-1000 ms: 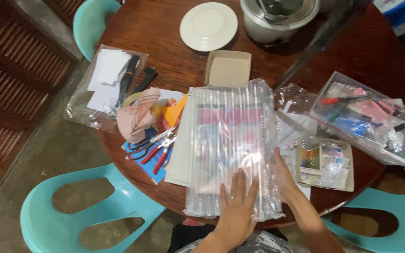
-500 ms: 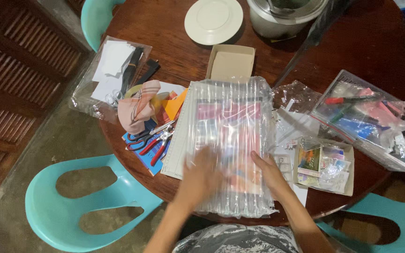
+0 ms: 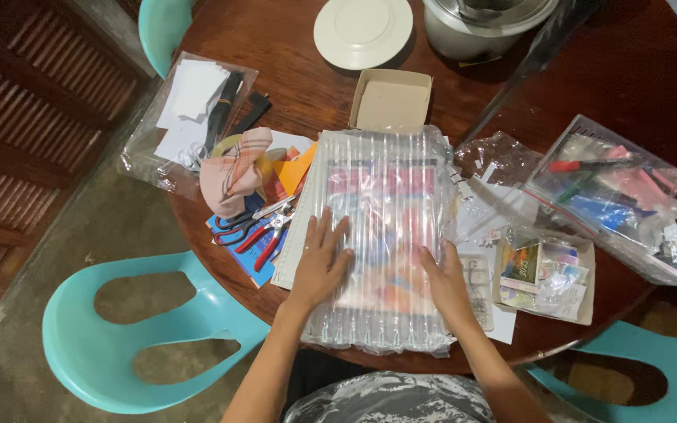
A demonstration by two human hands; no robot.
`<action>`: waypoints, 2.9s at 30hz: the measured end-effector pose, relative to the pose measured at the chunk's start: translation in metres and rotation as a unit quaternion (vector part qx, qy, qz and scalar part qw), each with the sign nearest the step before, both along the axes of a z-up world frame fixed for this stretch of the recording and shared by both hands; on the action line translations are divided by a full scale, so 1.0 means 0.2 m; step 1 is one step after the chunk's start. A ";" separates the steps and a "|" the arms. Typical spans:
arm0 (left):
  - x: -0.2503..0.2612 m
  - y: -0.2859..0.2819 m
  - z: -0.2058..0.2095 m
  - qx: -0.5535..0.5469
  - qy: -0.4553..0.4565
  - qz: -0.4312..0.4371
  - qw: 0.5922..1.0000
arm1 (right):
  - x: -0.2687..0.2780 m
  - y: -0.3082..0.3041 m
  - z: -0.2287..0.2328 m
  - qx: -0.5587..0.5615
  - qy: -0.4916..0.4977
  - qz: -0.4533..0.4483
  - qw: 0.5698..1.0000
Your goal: The person places a colorful printed paper into an air-cushioned plastic sleeve and secures the opening with clear adhesive tape.
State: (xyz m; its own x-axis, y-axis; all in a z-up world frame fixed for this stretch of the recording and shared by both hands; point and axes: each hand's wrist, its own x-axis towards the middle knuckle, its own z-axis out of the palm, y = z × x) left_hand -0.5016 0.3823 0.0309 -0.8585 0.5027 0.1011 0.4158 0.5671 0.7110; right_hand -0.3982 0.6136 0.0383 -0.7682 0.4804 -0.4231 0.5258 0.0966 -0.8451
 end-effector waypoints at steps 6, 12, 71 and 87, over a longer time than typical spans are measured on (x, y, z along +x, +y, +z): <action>0.05 -0.06 -0.08 0.099 -0.045 0.105 0.989 | -0.04 0.03 -0.10 -0.099 0.030 -0.048 0.993; -0.10 -0.15 -0.06 0.235 -0.346 0.201 0.886 | -0.07 0.13 -0.24 -0.078 0.087 -0.093 0.989; -0.53 -0.27 0.18 0.400 -0.560 0.023 0.725 | -0.46 0.31 0.42 -0.193 0.143 -0.095 0.966; -0.96 -0.15 0.35 0.166 -0.569 0.004 0.805 | -0.25 0.16 0.48 -0.376 0.036 -0.107 0.920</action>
State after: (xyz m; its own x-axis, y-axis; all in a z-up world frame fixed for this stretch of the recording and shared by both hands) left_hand -0.6931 0.3522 0.1001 -0.4928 0.6048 -0.6257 -0.6150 0.2666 0.7421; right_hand -0.4484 0.6454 0.1344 -0.7294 0.2158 -0.6491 0.4045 -0.6291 -0.6638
